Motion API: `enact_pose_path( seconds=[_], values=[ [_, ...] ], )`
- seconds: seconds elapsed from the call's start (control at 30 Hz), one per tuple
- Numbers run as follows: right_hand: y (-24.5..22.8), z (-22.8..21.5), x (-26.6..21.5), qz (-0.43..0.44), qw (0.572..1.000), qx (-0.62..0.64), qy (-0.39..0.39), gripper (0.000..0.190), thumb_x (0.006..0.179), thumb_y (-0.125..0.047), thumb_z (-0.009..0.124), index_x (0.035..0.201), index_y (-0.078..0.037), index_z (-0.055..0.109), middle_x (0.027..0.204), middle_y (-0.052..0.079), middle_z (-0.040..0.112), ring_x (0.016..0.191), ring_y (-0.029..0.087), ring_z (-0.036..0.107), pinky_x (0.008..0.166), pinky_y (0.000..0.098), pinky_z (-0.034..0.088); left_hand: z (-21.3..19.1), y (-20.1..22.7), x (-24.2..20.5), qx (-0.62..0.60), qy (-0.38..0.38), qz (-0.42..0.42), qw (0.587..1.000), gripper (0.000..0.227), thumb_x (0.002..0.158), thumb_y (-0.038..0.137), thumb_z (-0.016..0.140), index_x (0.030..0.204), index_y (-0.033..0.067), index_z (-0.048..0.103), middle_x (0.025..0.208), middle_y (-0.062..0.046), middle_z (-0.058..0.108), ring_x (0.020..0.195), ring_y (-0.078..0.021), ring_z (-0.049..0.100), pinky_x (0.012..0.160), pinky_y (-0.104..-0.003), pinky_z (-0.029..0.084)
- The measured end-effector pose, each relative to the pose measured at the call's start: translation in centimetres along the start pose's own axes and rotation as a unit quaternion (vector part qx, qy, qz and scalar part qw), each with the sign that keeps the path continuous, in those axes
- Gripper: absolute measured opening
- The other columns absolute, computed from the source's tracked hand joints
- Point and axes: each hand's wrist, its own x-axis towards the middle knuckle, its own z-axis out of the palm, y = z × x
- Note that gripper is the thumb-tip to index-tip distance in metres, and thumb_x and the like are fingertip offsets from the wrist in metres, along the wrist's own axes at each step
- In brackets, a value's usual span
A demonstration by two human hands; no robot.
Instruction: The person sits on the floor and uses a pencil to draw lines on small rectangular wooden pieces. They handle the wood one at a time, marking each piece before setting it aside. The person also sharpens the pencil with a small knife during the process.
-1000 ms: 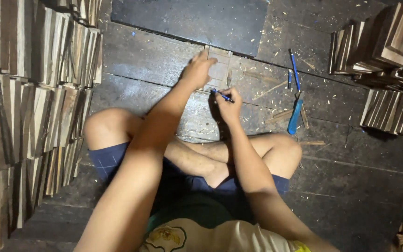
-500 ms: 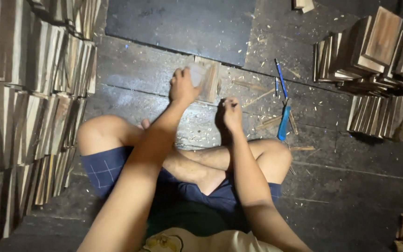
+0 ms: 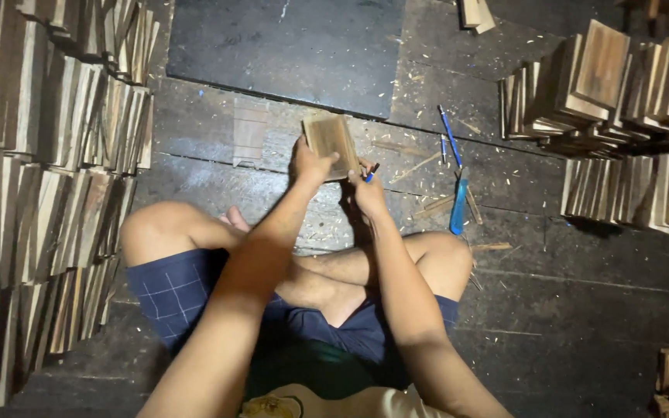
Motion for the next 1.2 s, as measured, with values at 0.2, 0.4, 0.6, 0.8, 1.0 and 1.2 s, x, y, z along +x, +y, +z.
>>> enact_pose_path(
  seconds=[0.2, 0.4, 0.6, 0.8, 1.0, 1.2],
  values=[
    [-3.4, -3.6, -5.5, -0.129, 0.979, 0.062, -0.144, 0.069, 0.079, -0.006, 0.088, 0.139, -0.007, 0.053, 0.075, 0.002, 0.059, 0.057, 0.009, 0.062, 0.051, 0.0203, 0.052, -7.2, 1.8, -6.0, -0.369, -0.145, 0.168, 0.903, 0.073, 0.094, -0.006, 0.070, 0.157, 0.0081, 0.037, 0.134, -0.027, 0.062, 0.121, -0.0342, 0.061, 0.098, -0.047, 0.058],
    [-10.4, -2.9, -11.0, -0.189, 0.960, 0.110, -0.174, 0.068, 0.081, -0.016, 0.089, 0.139, -0.010, 0.053, 0.097, 0.003, 0.057, 0.071, 0.007, 0.068, 0.054, 0.0187, 0.055, -13.6, 1.4, -12.4, -0.360, -0.185, 0.308, 0.861, 0.069, 0.090, 0.001, 0.078, 0.151, 0.0064, 0.047, 0.137, -0.015, 0.062, 0.121, -0.0207, 0.058, 0.103, -0.038, 0.054],
    [-10.1, -0.3, -14.9, -0.206, 0.936, 0.199, -0.204, 0.037, 0.085, -0.005, 0.082, 0.116, -0.002, 0.063, 0.069, 0.005, 0.050, 0.048, 0.015, 0.056, 0.038, 0.0268, 0.045, -17.6, -0.1, -17.2, -0.221, -0.060, 0.377, 0.897, 0.075, 0.085, 0.019, 0.084, 0.152, 0.0109, 0.051, 0.141, -0.011, 0.059, 0.121, -0.0262, 0.060, 0.102, -0.041, 0.052],
    [-7.0, 4.1, -19.3, -0.165, 0.906, 0.285, -0.267, 0.025, 0.096, -0.009, 0.070, 0.115, -0.011, 0.054, 0.063, -0.003, 0.041, 0.040, 0.009, 0.040, 0.033, 0.0243, 0.030, -25.7, 3.9, -29.6, 0.250, 0.028, 0.260, 0.932, 0.128, 0.063, 0.065, 0.089, 0.163, 0.0156, 0.027, 0.158, -0.015, 0.033, 0.133, -0.0505, 0.045, 0.098, -0.070, 0.045],
    [-7.0, 10.0, -25.2, -0.136, 0.906, 0.207, -0.343, 0.028, 0.096, -0.011, 0.073, 0.110, -0.016, 0.049, 0.060, -0.001, 0.042, 0.040, 0.013, 0.039, 0.034, 0.0261, 0.029, -29.8, 0.2, -33.5, 0.387, 0.220, 0.274, 0.852, 0.130, 0.049, 0.055, 0.090, 0.161, 0.0186, 0.033, 0.143, -0.022, 0.045, 0.111, -0.0431, 0.059, 0.088, -0.052, 0.050],
    [-12.2, 14.9, -34.4, -0.237, 0.856, 0.101, -0.449, 0.042, 0.093, -0.017, 0.078, 0.124, -0.012, 0.051, 0.101, 0.004, 0.067, 0.089, 0.012, 0.064, 0.079, 0.0298, 0.054, -35.4, -2.2, -38.5, 0.380, 0.286, 0.235, 0.847, 0.116, 0.046, 0.047, 0.091, 0.152, 0.0224, 0.049, 0.148, -0.022, 0.043, 0.116, -0.0441, 0.056, 0.085, -0.052, 0.052]
  ],
)
